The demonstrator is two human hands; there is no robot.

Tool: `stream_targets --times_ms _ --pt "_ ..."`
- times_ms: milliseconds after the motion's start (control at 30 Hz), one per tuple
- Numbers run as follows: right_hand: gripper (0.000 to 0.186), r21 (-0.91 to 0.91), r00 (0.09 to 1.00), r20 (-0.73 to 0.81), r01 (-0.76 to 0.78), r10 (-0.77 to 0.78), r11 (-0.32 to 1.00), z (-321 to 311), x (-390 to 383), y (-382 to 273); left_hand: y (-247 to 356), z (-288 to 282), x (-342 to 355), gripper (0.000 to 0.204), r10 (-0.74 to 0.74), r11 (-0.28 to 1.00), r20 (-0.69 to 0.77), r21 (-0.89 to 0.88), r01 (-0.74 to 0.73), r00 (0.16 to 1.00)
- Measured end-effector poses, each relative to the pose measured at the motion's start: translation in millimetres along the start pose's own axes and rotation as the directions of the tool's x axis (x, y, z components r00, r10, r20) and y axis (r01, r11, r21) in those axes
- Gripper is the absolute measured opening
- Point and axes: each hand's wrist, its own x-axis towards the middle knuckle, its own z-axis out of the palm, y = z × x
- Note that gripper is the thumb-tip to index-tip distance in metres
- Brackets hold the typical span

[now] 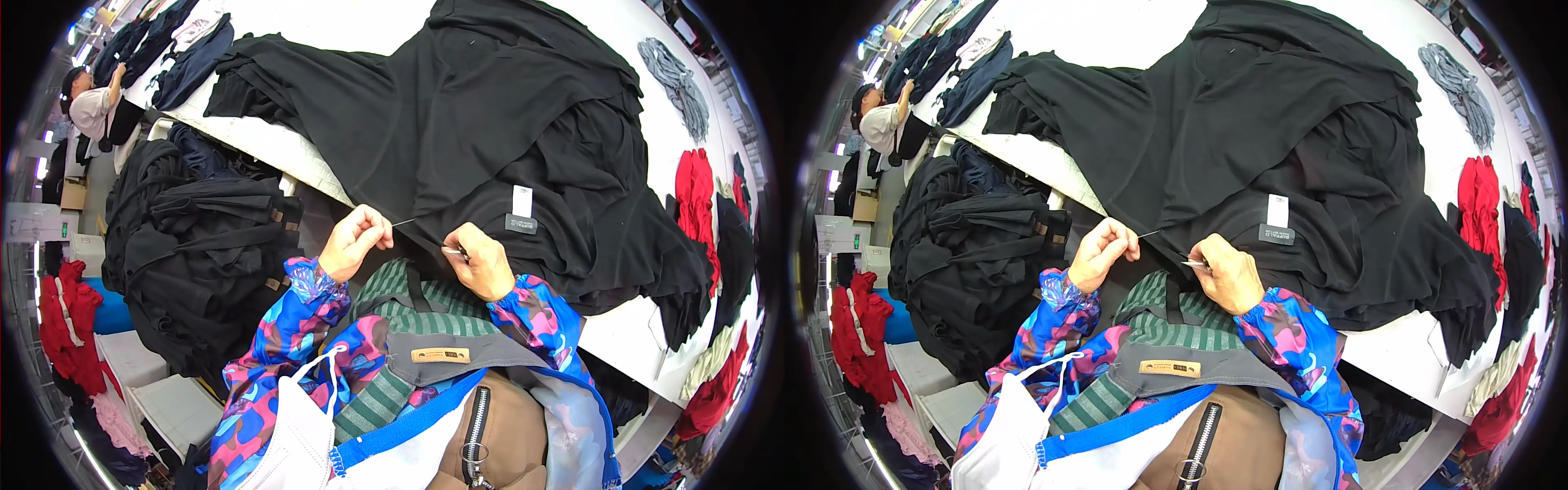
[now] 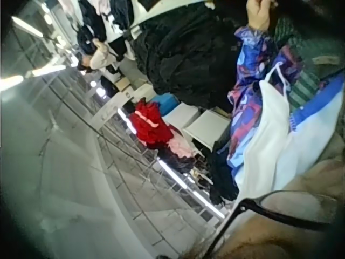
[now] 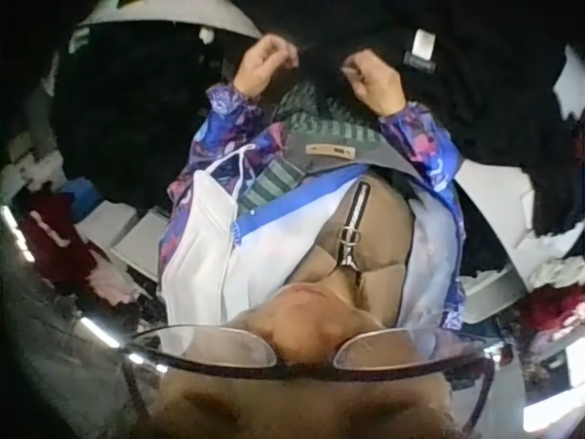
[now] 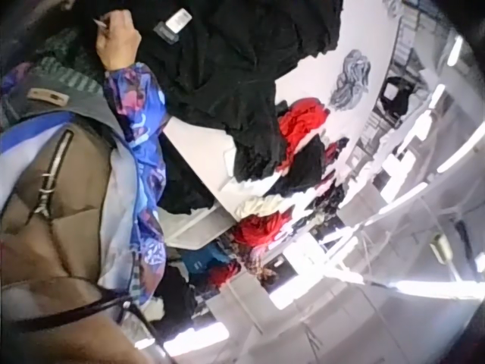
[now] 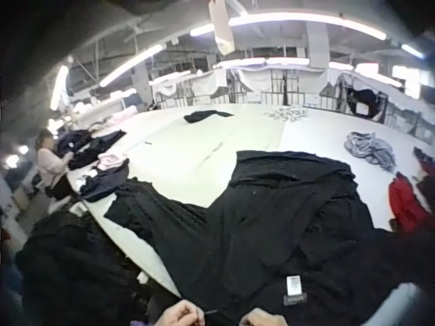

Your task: The person flips through shirts laid on a table and trims loose threads from the collars and seams using thread snips.

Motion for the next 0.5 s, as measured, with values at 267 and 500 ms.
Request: stream_targets --times_ms 267,500 --pt "0.017 -0.009 1.0 -0.008 -0.005 0.005 1.0 1 2 1 7 15 7 0.008 0.041 0.979 -0.139 -0.194 -0.067 0.989" --pt "0.022 -0.019 0.982 -0.191 -0.021 0.017 1.0 -5 28 -7 -1 16 5 0.009 0.007 0.946 -0.036 -0.324 -0.019 0.999"
